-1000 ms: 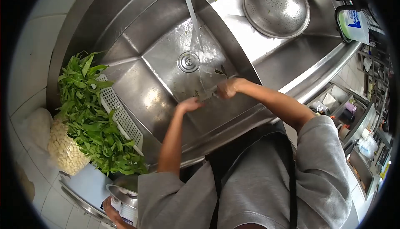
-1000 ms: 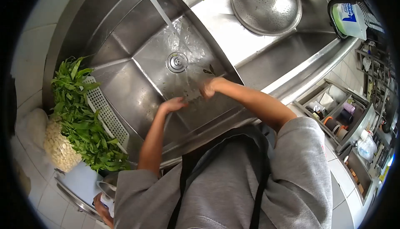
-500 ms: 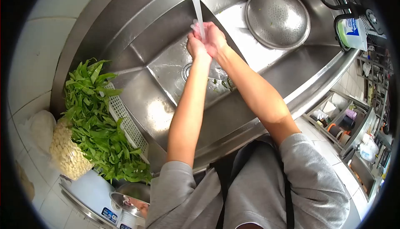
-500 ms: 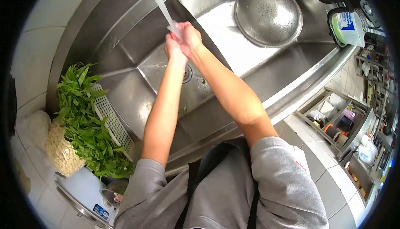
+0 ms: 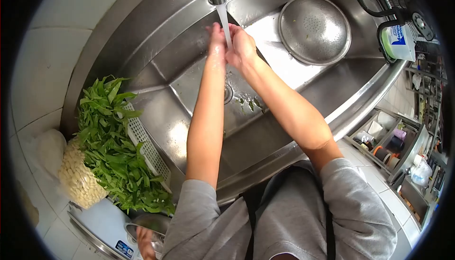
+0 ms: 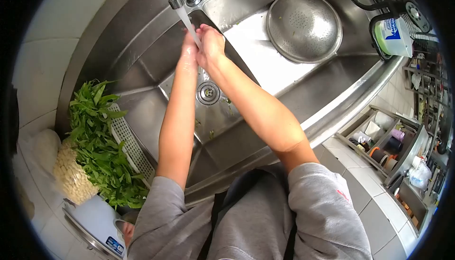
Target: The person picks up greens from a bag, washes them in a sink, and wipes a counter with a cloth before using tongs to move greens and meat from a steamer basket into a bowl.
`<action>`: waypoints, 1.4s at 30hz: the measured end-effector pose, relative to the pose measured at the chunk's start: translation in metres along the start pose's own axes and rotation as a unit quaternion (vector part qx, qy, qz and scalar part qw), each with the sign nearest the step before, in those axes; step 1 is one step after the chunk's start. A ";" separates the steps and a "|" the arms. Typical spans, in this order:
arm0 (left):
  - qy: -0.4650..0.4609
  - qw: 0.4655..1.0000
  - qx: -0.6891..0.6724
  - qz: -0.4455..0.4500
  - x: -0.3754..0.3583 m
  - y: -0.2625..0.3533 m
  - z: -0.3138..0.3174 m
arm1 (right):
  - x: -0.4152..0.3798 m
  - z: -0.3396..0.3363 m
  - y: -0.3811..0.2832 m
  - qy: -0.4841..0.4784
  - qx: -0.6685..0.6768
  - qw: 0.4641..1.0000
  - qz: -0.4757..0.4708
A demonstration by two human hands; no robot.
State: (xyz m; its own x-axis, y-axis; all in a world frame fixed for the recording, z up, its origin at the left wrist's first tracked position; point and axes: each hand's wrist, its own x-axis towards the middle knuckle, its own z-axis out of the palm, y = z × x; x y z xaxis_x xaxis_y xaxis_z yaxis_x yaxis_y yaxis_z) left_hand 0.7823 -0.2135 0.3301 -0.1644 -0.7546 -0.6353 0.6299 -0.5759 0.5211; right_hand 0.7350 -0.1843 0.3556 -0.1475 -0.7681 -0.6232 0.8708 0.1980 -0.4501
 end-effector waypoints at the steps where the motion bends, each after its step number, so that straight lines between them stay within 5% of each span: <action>1: 0.044 0.999 -0.021 -0.005 0.001 0.006 -0.008 | 0.017 -0.006 0.004 -0.054 0.127 0.989 0.058; 4: 0.030 0.990 -0.102 0.097 -0.013 0.029 -0.033 | -0.005 0.034 -0.009 -0.067 0.130 0.989 0.038; 6: 0.043 0.989 -0.065 0.129 -0.007 0.032 -0.066 | -0.004 0.029 -0.012 -0.128 0.106 0.985 0.046; 8: 0.003 0.985 0.094 0.142 -0.023 0.026 -0.087 | -0.010 0.023 -0.014 -0.073 0.141 0.983 0.088; 10: 0.045 0.983 0.139 0.107 -0.033 0.021 -0.114 | -0.012 0.015 0.002 -0.023 0.072 0.997 0.022; 11: 0.079 0.903 0.360 0.221 -0.028 0.019 -0.151 | -0.010 0.015 0.021 -0.024 -0.004 1.000 -0.008; 12: 0.106 0.760 0.560 0.312 -0.030 0.022 -0.180 | -0.011 0.017 0.043 -0.023 -0.078 0.996 -0.037; 13: 0.194 0.699 0.632 0.274 -0.040 0.033 -0.199 | -0.016 0.014 0.063 -0.142 -0.285 0.948 -0.023; 14: 0.277 0.624 0.691 0.236 -0.050 0.045 -0.214 | -0.020 0.011 0.083 -0.258 -0.473 0.842 -0.012; 16: 0.284 0.346 0.892 0.066 -0.089 0.057 -0.235 | -0.012 -0.009 0.141 -0.206 -0.566 0.784 0.147; 17: 0.252 0.211 0.943 0.049 -0.096 0.058 -0.269 | -0.015 -0.009 0.131 -0.210 -0.563 0.786 0.145; 18: 0.214 0.072 0.974 0.028 -0.101 0.048 -0.307 | -0.021 -0.016 0.109 -0.197 -0.429 0.861 0.192; 20: 0.218 -0.069 0.965 0.131 -0.123 0.012 -0.327 | -0.020 -0.039 0.067 -0.144 -0.207 0.936 0.246; 21: 0.134 0.035 0.988 0.069 -0.128 -0.016 -0.342 | -0.009 -0.050 0.053 -0.099 -0.085 0.963 0.237; 23: -0.060 0.379 0.905 -0.183 -0.139 -0.088 -0.377 | -0.001 -0.053 0.024 -0.046 -0.021 0.975 0.218; 24: -0.116 0.470 0.843 -0.236 -0.151 -0.113 -0.386 | 0.001 -0.054 0.015 -0.036 0.006 0.977 0.212; 25: -0.122 0.463 0.846 -0.232 -0.142 -0.114 -0.369 | 0.009 -0.059 0.013 -0.066 0.025 0.977 0.200; 27: -0.110 0.531 0.741 -0.395 -0.154 -0.109 -0.317 | 0.015 -0.059 0.017 -0.055 0.075 0.980 0.177; 28: -0.097 0.557 0.673 -0.477 -0.171 -0.104 -0.291 | -0.004 -0.044 0.011 -0.021 -0.015 0.991 0.134; 29: -0.043 0.659 0.634 -0.402 -0.179 -0.085 -0.271 | -0.008 -0.045 0.021 -0.044 -0.037 0.992 0.114; 30: -0.010 0.697 0.609 -0.379 -0.168 -0.076 -0.287 | -0.011 -0.052 0.038 -0.065 -0.058 0.992 0.095; 32: 0.086 0.822 0.443 -0.347 -0.153 -0.053 -0.289 | -0.026 -0.084 0.086 -0.243 -0.419 0.872 0.078; 34: 0.113 0.840 0.412 -0.335 -0.146 -0.046 -0.285 | -0.092 -0.077 0.072 -0.373 -0.641 0.596 0.308; 36: 0.175 0.791 0.509 -0.291 -0.149 -0.053 -0.285 | -0.154 -0.088 0.064 -0.380 -0.706 0.568 0.187; 37: 0.009 0.706 0.633 -0.318 -0.136 -0.079 -0.339 | -0.135 -0.099 0.066 -0.377 -0.708 0.566 0.188; 38: -0.156 0.586 0.724 -0.329 -0.129 -0.107 -0.393 | -0.097 -0.116 0.077 -0.324 -0.662 0.641 0.212; 39: -0.099 0.375 0.848 -0.361 -0.172 -0.090 -0.288 | -0.058 -0.134 0.086 -0.267 -0.610 0.707 0.238; 40: -0.216 0.395 0.824 -0.345 -0.173 -0.131 -0.361 | -0.031 -0.145 0.090 -0.206 -0.550 0.766 0.260; 42: -0.225 0.399 0.783 -0.422 -0.194 -0.141 -0.336 | 0.000 -0.128 0.064 -0.070 -0.274 0.938 0.201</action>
State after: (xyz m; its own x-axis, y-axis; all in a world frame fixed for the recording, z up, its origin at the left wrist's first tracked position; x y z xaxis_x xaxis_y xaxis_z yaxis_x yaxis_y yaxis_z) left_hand 0.9806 0.1196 0.1881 -0.1578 0.1373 -0.9779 -0.9811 0.0905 0.1711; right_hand 0.7311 -0.0934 0.2450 0.2384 -0.6293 -0.7397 0.4652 0.7426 -0.4818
